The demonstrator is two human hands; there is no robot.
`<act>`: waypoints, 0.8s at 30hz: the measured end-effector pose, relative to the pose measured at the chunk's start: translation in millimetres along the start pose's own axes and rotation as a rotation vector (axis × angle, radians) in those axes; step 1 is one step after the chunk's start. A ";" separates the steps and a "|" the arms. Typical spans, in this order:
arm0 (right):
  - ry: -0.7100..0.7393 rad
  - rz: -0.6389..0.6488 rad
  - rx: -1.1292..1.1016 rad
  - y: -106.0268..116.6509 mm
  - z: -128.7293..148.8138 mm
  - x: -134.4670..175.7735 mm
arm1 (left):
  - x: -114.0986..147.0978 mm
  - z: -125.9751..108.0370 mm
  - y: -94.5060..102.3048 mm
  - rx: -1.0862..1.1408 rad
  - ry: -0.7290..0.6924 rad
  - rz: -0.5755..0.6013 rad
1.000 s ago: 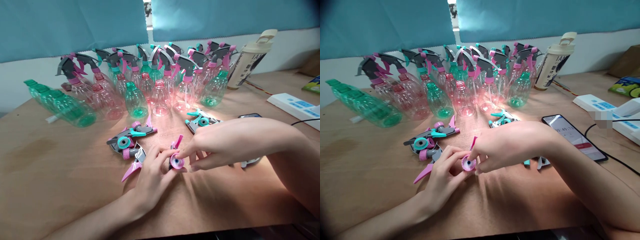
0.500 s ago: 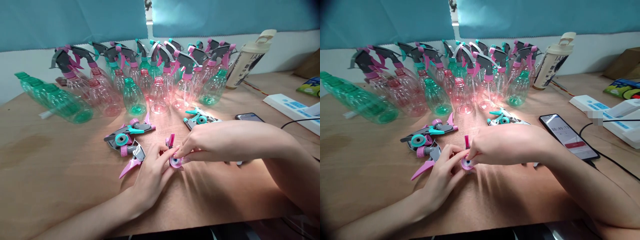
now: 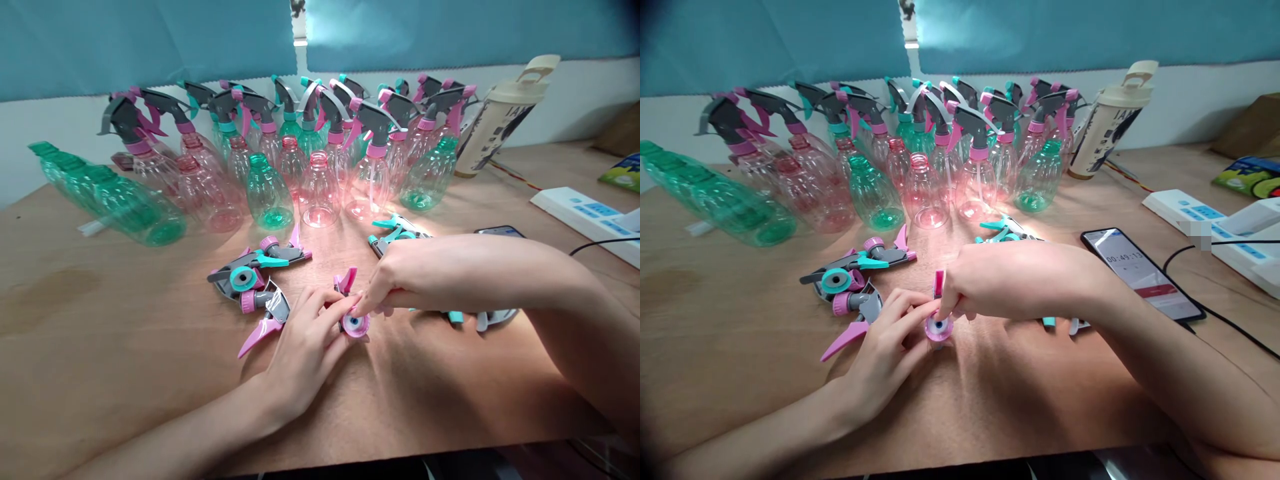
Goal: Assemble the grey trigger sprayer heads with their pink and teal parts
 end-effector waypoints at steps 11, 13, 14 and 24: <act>-0.024 0.012 -0.007 1.6 1.3 -2.1 | -1.5 0.1 -2.4 -0.006 -0.007 -0.002; -0.040 0.008 -0.037 2.6 3.9 -1.5 | -1.2 0.3 -2.6 -0.004 -0.004 -0.001; -0.062 0.006 -0.049 3.3 5.3 -0.8 | -1.1 0.5 -2.7 -0.008 0.000 -0.002; -0.205 0.006 -0.062 0.2 7.5 2.8 | -1.2 -0.3 -3.6 -0.057 0.012 0.029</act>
Point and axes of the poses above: each hand's wrist, its own x-axis away from the middle knuckle, its own y-axis out of the back of the hand, z = x × y, the point moved 1 cm from there along -x, towards the middle knuckle, and after that the axes turned 12 degrees about x, right-handed, at the moved point
